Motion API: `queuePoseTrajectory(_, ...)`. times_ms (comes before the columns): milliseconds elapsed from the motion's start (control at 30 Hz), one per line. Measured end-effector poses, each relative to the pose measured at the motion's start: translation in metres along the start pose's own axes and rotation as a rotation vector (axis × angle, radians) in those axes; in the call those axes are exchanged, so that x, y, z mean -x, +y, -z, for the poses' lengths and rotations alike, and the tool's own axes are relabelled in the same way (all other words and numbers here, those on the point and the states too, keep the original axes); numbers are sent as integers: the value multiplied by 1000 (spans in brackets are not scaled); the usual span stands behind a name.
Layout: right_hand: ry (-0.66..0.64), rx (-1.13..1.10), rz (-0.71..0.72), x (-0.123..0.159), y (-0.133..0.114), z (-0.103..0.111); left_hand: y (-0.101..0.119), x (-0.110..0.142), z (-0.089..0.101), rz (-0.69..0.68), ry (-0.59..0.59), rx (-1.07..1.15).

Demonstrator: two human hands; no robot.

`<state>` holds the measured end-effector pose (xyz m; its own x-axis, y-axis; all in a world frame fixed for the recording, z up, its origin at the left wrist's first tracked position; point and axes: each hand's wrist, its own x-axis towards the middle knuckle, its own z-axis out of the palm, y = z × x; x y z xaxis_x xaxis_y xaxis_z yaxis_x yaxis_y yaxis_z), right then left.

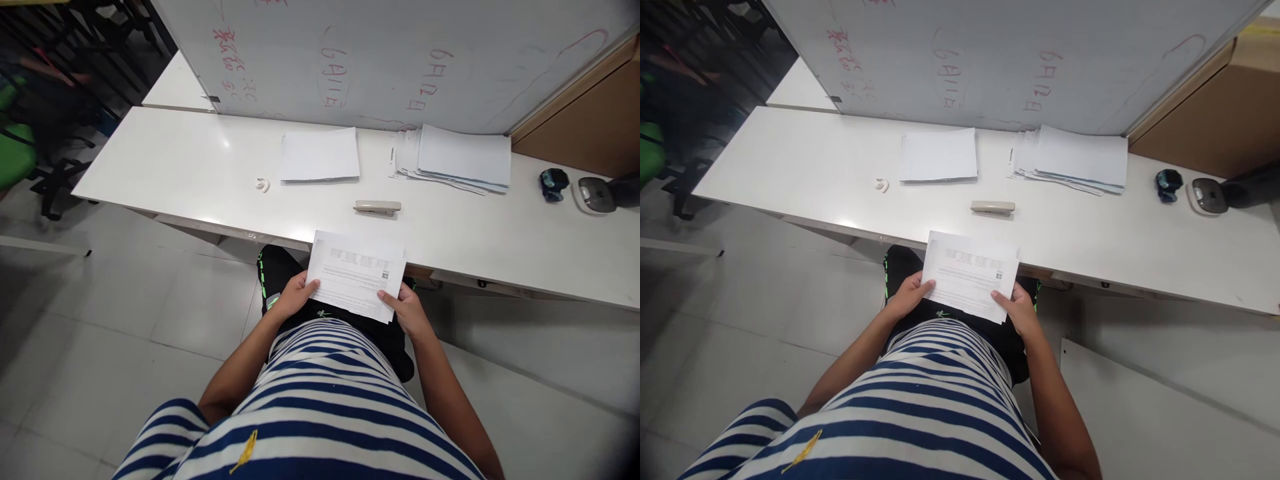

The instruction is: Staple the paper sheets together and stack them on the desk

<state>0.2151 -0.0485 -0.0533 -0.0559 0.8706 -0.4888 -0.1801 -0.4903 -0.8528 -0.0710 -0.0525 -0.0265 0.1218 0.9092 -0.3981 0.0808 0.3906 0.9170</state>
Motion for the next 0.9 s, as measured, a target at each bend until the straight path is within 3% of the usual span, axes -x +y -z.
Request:
queuePoseTrajectory(133,64,-26,31,-2,-12,-2,18,-4,-6,-118,-10,-212)
queuePoseTrajectory(333,329,305,483,-9,-73,-10,69,-43,-3,-479,143,-620)
queuePoseTrajectory(433,330,352,586,-22,-92,-19,87,-67,0,-578,272,-667)
queuePoseTrajectory(533,280,371,545,-37,-94,-29,98,-78,2,-497,280,-743)
queuePoseTrajectory(667,243,351,524,-50,-91,-38,105,-74,3,-402,245,-779)
queuePoseTrajectory(900,313,263,393,-53,-94,-48,109,-74,6,-421,155,-322)
